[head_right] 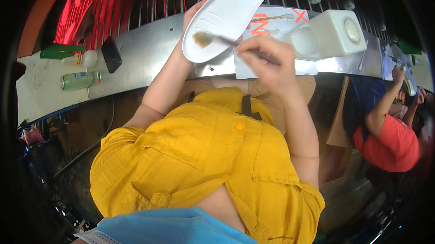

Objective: The person sits on the floor and repeatedly dips a brush into a container of white liquid, then applies it to the bottom of white shoe soles. They handle each sole one at a time, coating the surface and placing it on a nearby conveyor belt.

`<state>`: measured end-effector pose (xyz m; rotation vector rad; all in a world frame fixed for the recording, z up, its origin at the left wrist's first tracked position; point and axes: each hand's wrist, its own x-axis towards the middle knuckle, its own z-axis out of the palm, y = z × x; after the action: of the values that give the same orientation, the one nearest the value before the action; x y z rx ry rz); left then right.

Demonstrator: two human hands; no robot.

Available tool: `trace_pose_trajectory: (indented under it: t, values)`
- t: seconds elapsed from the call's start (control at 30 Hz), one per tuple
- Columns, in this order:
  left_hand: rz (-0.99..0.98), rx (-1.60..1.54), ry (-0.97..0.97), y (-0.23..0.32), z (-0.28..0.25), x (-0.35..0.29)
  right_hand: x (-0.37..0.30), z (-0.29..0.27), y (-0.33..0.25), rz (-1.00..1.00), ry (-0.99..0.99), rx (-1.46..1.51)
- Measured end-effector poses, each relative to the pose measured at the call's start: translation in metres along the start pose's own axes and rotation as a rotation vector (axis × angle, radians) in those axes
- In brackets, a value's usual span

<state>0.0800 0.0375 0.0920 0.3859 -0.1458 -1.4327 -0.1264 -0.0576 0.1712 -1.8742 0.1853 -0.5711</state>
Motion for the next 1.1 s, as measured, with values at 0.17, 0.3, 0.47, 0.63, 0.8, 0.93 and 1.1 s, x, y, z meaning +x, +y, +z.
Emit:
trace_pose_trajectory:
  t: [0.17,0.3,0.47,0.63,0.8,0.93,1.1]
  values:
    - [-0.059,0.041,0.097,-0.009,-0.002,-0.011,0.025,-0.036,0.020,-0.054,0.241,-0.067]
    - [-0.081,-0.027,0.059,-0.013,0.003,-0.025,0.040,-0.056,0.027,-0.210,0.343,-0.318]
    - [-0.072,-0.069,0.018,-0.016,0.007,-0.031,0.041,-0.063,0.014,-0.479,0.478,-0.529]
    - [0.024,0.152,0.021,-0.017,0.010,-0.030,0.038,-0.055,0.004,-0.446,0.312,-0.457]
    - [0.108,0.110,0.094,-0.001,0.044,-0.044,0.033,-0.074,0.012,-0.462,0.741,-0.223]
    - [0.369,0.294,-0.098,0.048,0.095,-0.084,0.017,-0.126,0.026,-0.367,0.838,0.282]
    - [0.718,0.539,-0.389,0.151,0.188,-0.076,0.016,-0.182,0.066,-0.240,0.914,0.504]
